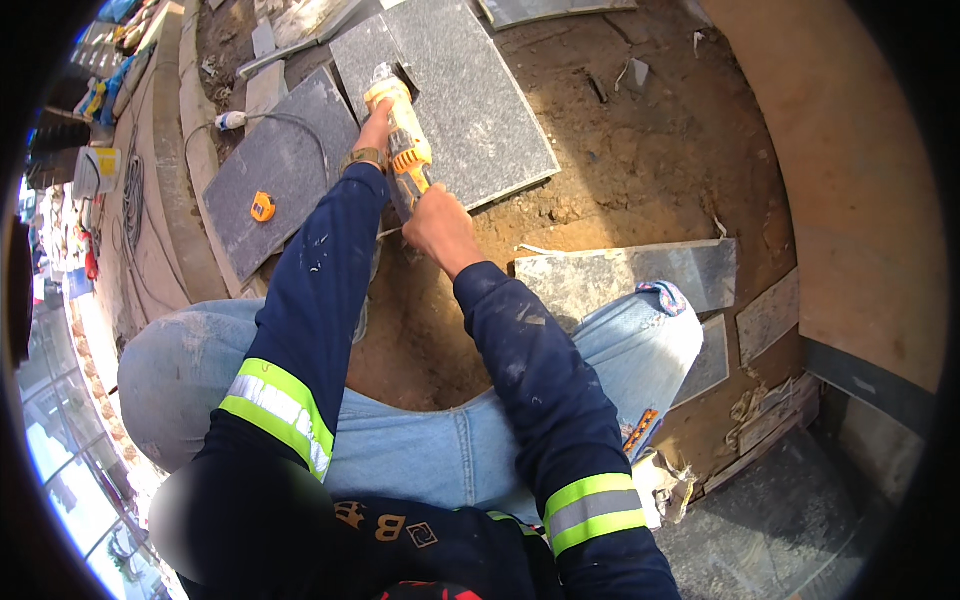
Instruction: The person uses a handheld power tool to cut a straight line along a large grey tile placed on the ground. The person remains seated cross-legged throughout the process, guiding the tool steadily across the tile surface.
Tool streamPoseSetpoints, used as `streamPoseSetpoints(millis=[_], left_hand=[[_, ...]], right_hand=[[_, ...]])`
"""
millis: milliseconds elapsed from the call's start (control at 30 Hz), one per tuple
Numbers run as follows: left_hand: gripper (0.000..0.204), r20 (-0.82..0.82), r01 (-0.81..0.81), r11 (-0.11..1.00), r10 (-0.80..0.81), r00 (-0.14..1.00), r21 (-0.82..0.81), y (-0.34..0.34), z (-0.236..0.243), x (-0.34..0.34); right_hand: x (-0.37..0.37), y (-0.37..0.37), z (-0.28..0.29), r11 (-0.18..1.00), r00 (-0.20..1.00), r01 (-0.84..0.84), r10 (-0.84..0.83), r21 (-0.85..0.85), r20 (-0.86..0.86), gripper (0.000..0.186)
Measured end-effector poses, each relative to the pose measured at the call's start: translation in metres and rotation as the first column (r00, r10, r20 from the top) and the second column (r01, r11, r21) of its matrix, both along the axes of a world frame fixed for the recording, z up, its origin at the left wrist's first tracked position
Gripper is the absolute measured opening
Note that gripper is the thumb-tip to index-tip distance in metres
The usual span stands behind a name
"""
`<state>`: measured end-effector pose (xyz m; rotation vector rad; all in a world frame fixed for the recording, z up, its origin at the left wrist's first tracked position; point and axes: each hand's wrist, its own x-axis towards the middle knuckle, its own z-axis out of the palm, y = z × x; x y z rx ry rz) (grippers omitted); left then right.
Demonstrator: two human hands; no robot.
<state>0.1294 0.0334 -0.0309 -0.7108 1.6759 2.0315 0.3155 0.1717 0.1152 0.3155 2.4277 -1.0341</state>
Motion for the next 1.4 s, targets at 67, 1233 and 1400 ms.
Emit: streamPoseSetpoints(millis=[67, 1233, 1400], left_hand=[[0.047, 0.003, -0.015, 0.999, 0.015, 1.000, 0.031, 0.006, 0.003, 0.005], [0.046, -0.010, -0.022, 1.000, 0.022, 1.000, 0.011, 0.009, 0.006, 0.005], [0.048, 0.000, -0.020, 1.000, 0.020, 1.000, -0.014, 0.011, 0.004, 0.005]], right_hand=[[0.001, 0.002, 0.001, 1.000, 1.000, 0.009, -0.009, 0.010, 0.014, 0.036], [0.001, 0.003, -0.006, 1.000, 1.000, 0.023, -0.023, -0.002, 0.008, 0.034], [0.000, 0.005, -0.008, 1.000, 1.000, 0.018, -0.018, -0.014, -0.002, 0.033]])
